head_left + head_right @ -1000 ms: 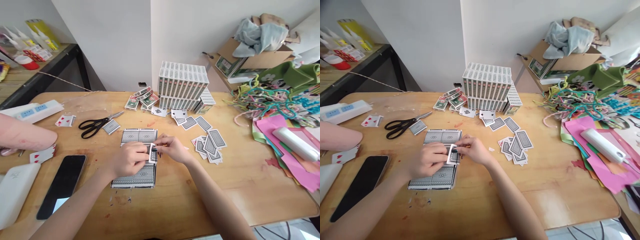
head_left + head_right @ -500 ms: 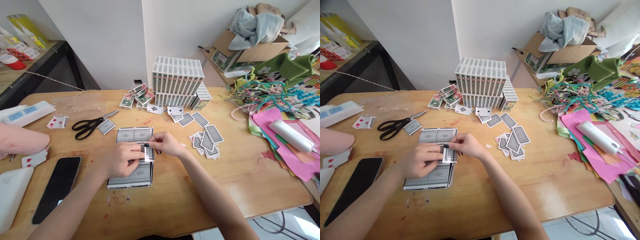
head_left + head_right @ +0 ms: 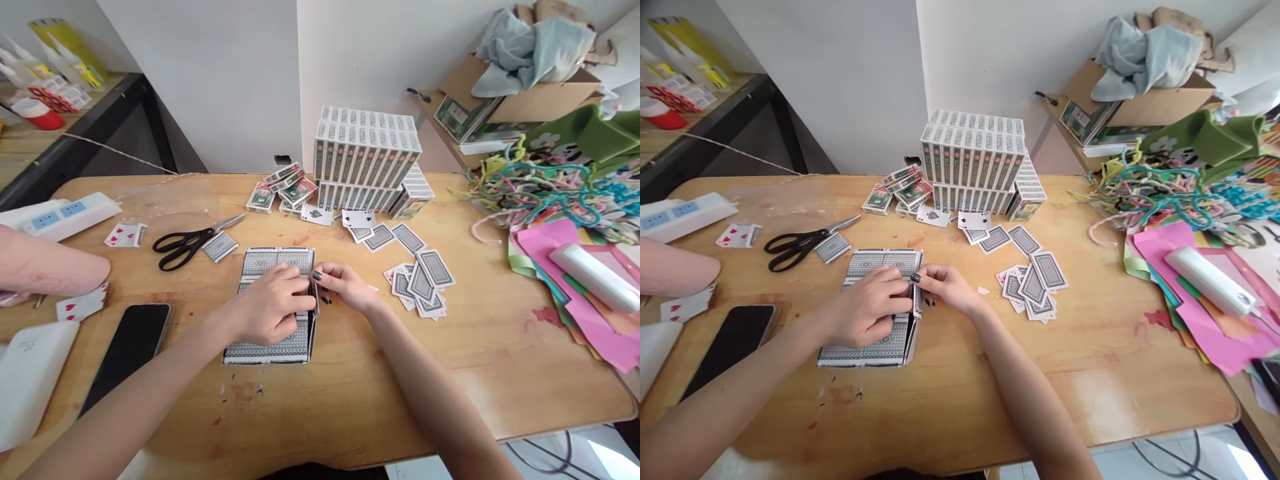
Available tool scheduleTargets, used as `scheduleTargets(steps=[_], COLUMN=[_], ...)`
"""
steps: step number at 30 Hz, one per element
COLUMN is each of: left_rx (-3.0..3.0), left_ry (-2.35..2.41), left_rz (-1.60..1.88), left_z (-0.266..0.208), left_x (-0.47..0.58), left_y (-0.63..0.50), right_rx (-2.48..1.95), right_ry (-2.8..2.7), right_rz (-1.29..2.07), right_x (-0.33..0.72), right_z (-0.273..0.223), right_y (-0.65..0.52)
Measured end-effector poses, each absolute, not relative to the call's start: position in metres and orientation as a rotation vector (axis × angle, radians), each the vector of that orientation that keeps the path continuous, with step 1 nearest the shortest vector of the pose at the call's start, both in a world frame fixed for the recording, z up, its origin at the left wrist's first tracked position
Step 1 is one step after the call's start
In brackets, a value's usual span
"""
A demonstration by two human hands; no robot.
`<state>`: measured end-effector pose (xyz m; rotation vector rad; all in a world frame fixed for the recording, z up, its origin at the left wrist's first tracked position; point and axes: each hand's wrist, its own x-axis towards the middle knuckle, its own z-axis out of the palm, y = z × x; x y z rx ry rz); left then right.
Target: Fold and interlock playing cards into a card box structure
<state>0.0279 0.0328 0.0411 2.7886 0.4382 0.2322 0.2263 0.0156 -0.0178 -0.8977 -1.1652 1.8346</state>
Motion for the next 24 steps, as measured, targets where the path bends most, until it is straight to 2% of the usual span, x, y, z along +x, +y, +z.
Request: scheduleTargets(steps=[8, 24], left_rx=[2.632, 2.676], left_ry=[0.37, 0.349], left_rz=[0.415, 0.396], left_z=[0.0359, 0.0379], left_x=[0.0319, 0.034], left_y=[0.039, 0.0385], right_rx=[-0.868, -0.832], right_ry=[-1.197, -1.209], right_rz=[1.802, 1.839], right_x=[0.225, 0.2257], right_z=[-0.0227, -0.0229], right_y=[0.0169, 0.0162])
